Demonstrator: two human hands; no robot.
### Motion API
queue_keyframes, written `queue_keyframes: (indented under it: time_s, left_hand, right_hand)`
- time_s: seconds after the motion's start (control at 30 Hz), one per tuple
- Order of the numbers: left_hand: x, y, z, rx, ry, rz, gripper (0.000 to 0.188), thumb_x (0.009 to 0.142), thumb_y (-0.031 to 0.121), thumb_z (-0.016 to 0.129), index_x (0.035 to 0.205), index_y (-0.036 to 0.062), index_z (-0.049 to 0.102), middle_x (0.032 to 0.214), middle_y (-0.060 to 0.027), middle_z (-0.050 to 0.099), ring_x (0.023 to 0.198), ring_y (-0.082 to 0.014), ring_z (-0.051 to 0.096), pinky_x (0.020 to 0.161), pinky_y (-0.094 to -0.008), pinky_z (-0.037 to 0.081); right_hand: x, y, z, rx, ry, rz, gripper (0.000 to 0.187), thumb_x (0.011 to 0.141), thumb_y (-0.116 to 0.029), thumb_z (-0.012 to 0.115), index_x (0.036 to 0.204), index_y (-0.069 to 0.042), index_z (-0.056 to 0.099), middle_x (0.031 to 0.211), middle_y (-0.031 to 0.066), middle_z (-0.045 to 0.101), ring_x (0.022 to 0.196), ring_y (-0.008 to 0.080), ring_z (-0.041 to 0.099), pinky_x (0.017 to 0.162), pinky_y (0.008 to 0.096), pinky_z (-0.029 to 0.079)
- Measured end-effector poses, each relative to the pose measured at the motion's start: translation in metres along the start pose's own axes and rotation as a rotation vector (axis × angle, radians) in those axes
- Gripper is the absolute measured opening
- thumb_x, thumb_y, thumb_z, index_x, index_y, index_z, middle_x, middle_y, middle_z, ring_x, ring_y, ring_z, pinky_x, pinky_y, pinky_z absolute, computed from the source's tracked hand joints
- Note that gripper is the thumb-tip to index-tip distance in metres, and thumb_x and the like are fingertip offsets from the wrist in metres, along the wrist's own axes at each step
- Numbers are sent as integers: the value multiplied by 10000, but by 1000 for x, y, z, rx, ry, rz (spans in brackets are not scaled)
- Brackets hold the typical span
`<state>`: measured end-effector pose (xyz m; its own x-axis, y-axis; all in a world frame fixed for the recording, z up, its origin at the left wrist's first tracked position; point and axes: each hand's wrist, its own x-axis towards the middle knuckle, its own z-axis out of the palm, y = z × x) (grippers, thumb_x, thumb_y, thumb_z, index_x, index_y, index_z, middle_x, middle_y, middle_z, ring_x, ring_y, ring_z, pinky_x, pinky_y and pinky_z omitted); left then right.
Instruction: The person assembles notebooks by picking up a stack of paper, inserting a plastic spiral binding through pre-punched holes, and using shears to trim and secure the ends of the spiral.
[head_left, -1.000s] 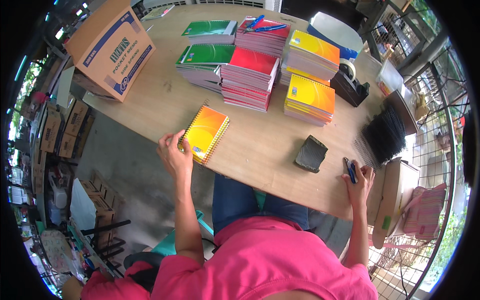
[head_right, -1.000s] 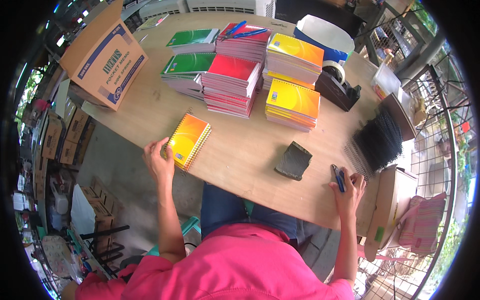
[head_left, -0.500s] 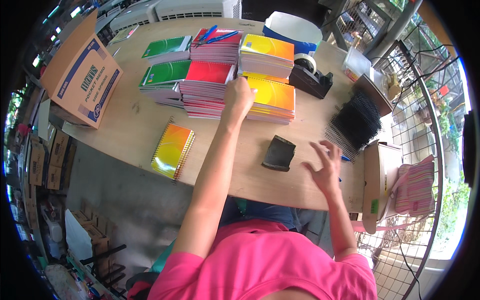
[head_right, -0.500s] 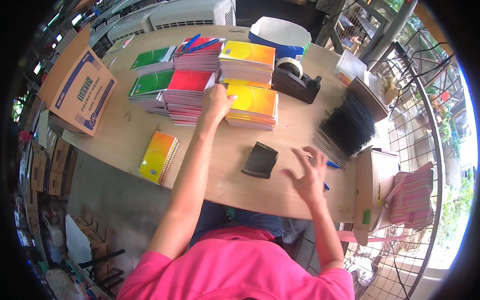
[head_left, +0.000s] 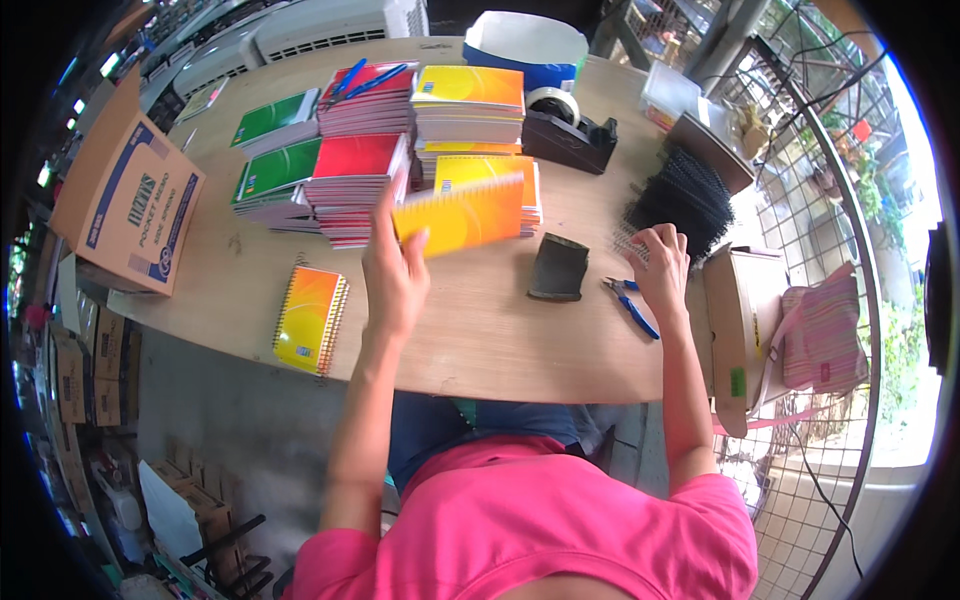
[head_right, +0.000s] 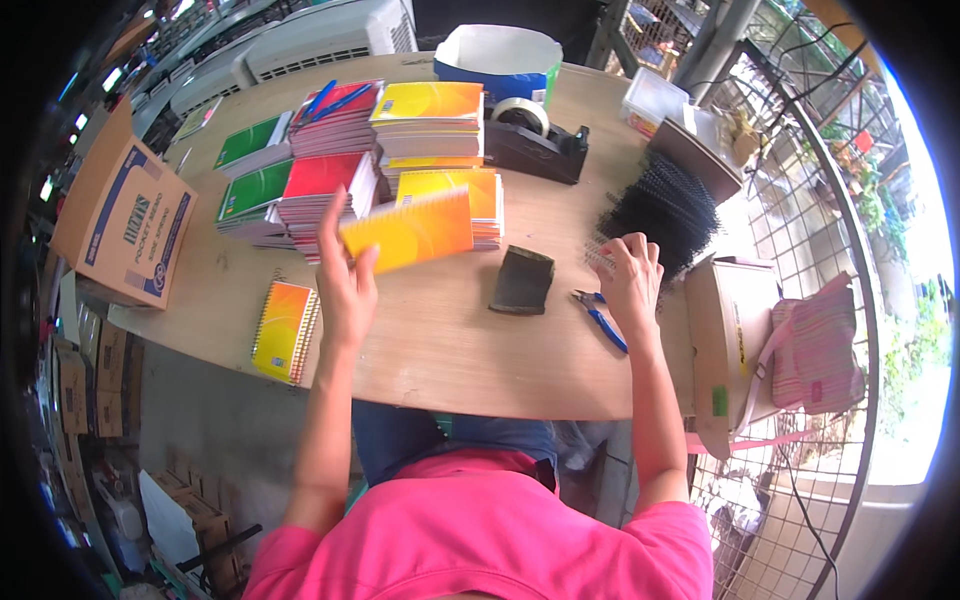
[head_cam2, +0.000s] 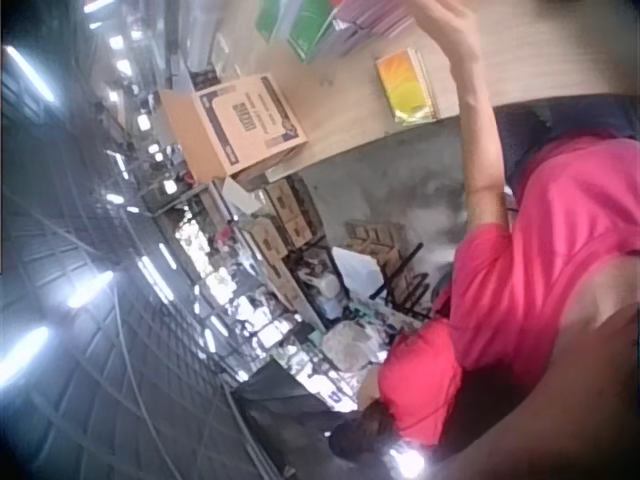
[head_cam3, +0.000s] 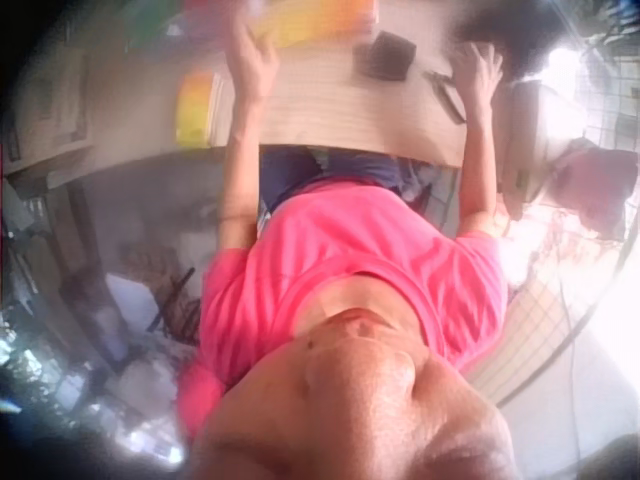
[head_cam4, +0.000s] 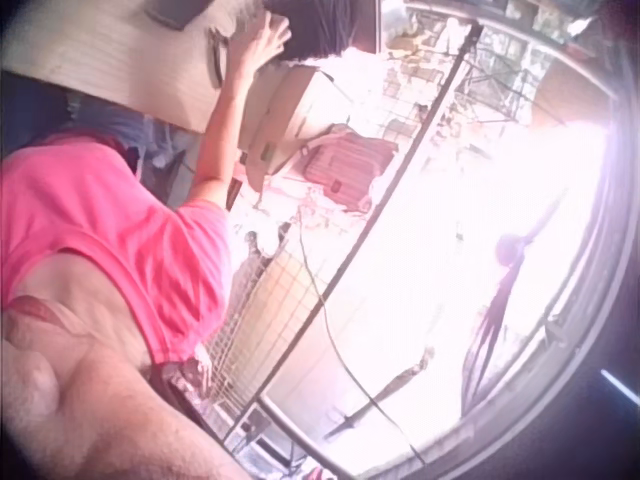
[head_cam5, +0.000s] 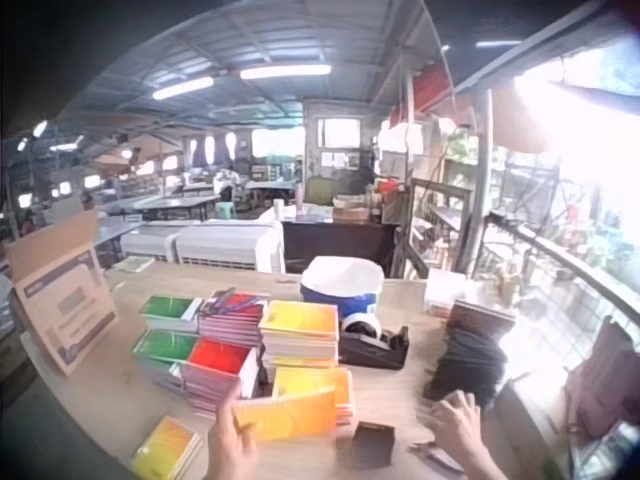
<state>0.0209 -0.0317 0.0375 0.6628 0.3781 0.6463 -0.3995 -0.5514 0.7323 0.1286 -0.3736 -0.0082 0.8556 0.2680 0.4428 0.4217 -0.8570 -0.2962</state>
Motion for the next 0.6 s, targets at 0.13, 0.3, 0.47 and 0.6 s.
queue_keyframes:
  time_s: [0.13, 0.3, 0.47, 0.6]
  left_hand:
    - [-81, -10, -20, 167, -364, -13, 590, 877, -160, 526, 1405, 101, 546, 1132, -136, 607, 1000, -337, 612, 818, -395, 523]
    - [-106, -8, 7, 61, -222, -12, 334, 936, 132, 651, 1244, 32, 568, 1130, -171, 577, 1150, -371, 520, 960, -462, 434]
    - [-102, -3, 13, 75, -258, -9, 277, 915, 117, 684, 1181, 76, 617, 1041, -152, 568, 1025, -346, 522, 885, -466, 464]
    - [-110, -7, 21, 77, -181, 14, 206, 899, 83, 696, 1094, 73, 631, 984, -129, 568, 983, -317, 519, 838, -442, 473]
  right_hand:
    - [-5, 10, 7, -174, 0, -86, 223, 770, -130, 775, 970, -127, 676, 1027, 46, 579, 1025, 273, 551, 863, 448, 430]
    - [4, 22, -6, -153, 212, -169, 183, 861, -64, 682, 1028, -124, 634, 968, 56, 663, 999, 263, 630, 922, 432, 435]
    - [20, -6, -48, 164, 95, -355, 302, 802, 80, 684, 1075, -49, 673, 906, 114, 644, 780, 312, 674, 634, 395, 541]
    - [-4, -32, -50, 347, -51, -400, 218, 781, 38, 726, 982, -45, 708, 896, 118, 649, 755, 307, 665, 656, 395, 539]
